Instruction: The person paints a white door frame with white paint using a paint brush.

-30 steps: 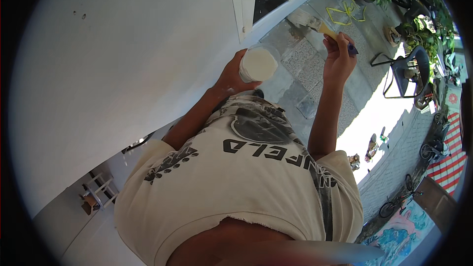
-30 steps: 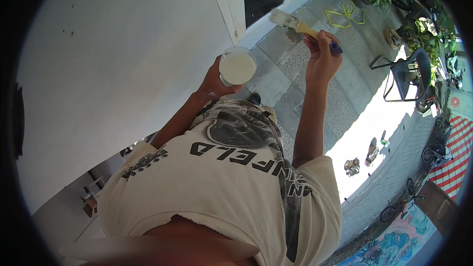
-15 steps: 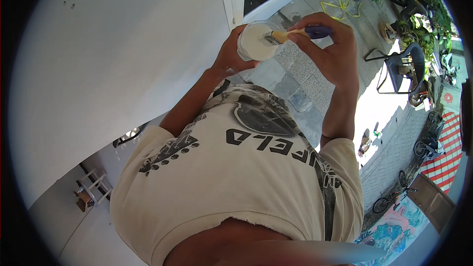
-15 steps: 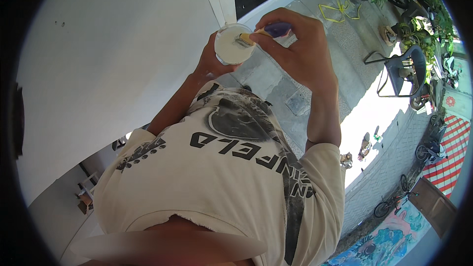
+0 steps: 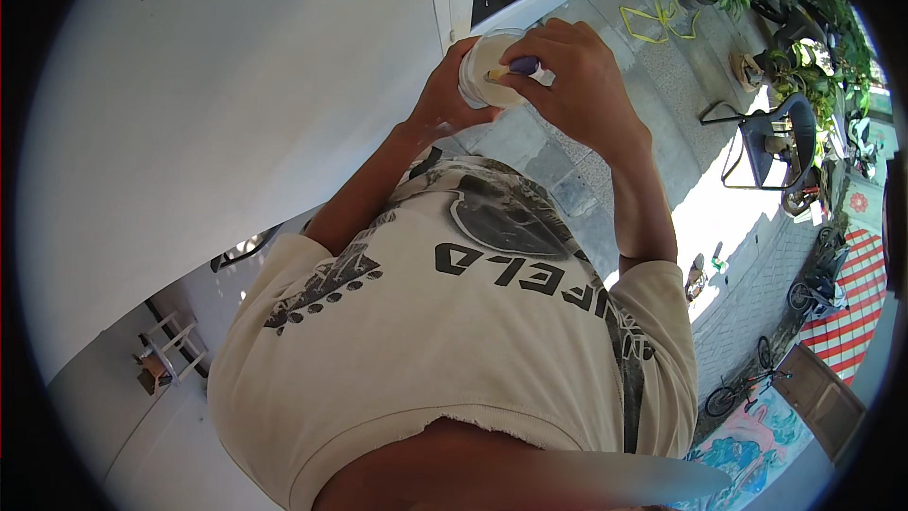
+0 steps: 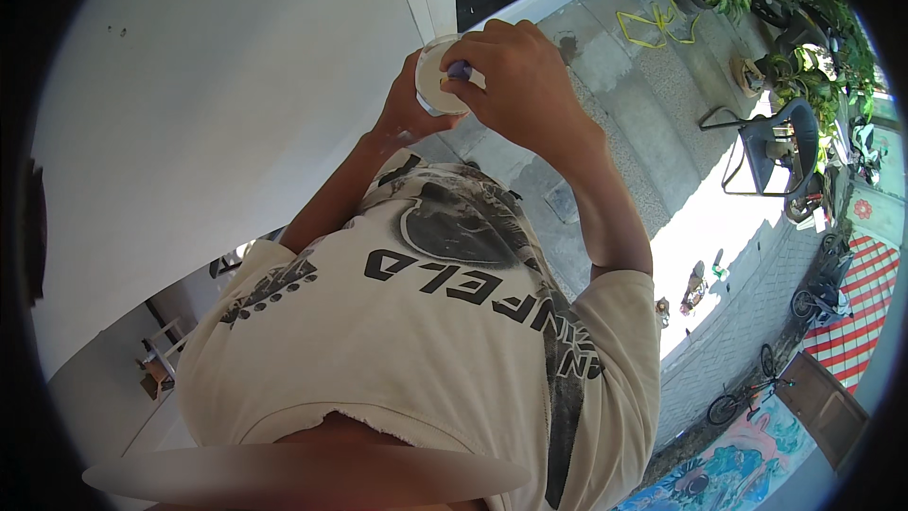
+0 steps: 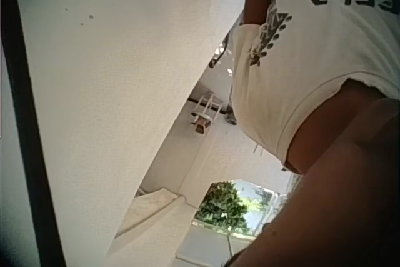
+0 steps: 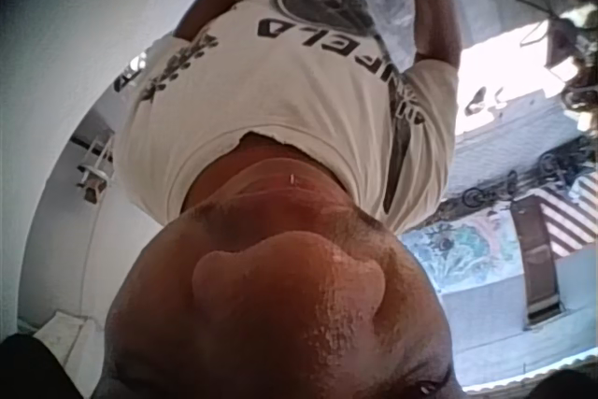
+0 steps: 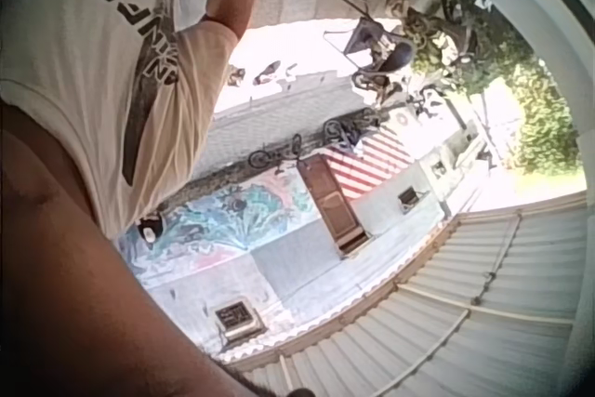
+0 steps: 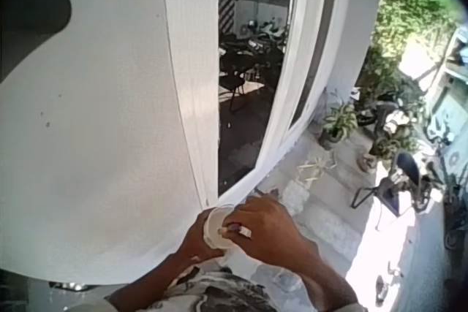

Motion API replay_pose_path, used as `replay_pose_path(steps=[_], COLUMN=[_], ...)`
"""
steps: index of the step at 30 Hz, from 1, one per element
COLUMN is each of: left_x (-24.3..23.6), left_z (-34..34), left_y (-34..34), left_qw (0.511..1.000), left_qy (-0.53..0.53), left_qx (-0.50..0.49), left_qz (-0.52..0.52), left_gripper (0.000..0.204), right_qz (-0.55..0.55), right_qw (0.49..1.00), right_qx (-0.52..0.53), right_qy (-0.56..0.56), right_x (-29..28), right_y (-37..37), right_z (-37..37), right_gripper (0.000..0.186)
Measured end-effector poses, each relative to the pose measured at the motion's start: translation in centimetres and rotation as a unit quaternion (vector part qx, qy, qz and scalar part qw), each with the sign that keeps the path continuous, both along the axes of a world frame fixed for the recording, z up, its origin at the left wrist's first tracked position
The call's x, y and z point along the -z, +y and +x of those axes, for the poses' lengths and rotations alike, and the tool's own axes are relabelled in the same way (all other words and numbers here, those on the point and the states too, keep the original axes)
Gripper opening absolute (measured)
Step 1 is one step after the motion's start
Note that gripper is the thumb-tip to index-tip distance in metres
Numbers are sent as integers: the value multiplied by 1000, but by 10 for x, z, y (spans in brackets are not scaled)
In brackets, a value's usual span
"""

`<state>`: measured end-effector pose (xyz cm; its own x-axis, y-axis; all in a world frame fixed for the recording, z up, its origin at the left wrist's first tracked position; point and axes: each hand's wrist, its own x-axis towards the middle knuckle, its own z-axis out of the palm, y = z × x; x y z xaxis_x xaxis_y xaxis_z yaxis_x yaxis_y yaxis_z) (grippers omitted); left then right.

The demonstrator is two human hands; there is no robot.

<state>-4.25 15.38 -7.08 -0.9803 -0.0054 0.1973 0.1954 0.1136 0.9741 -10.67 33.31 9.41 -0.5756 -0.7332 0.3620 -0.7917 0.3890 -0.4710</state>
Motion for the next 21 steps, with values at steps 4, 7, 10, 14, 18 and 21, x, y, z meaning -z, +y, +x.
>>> replay_pose_path(steps=[4,7,10,14,18,21], left_x=[-1,-2,-1,4,3,2], left_z=[2,3,4,4,5,6], left_y=[-2,-1,-2,-1,-2,-2], left_qw=[1000,1000,999,999,998,997], left_qy=[-4,1,1,26,17,18], left_qx=[11,0,-5,-24,-32,-33], left_qz=[-13,-31,-34,-26,-52,-62], left_gripper=[100,100,99,97,96,96], right_qz=[17,12,19,-21,-67,-119], right_qw=[1000,1000,1000,998,991,978], right_qx=[-10,1,-1,37,90,137], right_qy=[13,-12,-9,-35,-67,-103], right_x=[2,-3,-4,-7,-5,-1], right_y=[-1,-1,-2,3,16,22], right_z=[-1,2,2,3,2,4], right_gripper=[18,16,17,19,20,21])
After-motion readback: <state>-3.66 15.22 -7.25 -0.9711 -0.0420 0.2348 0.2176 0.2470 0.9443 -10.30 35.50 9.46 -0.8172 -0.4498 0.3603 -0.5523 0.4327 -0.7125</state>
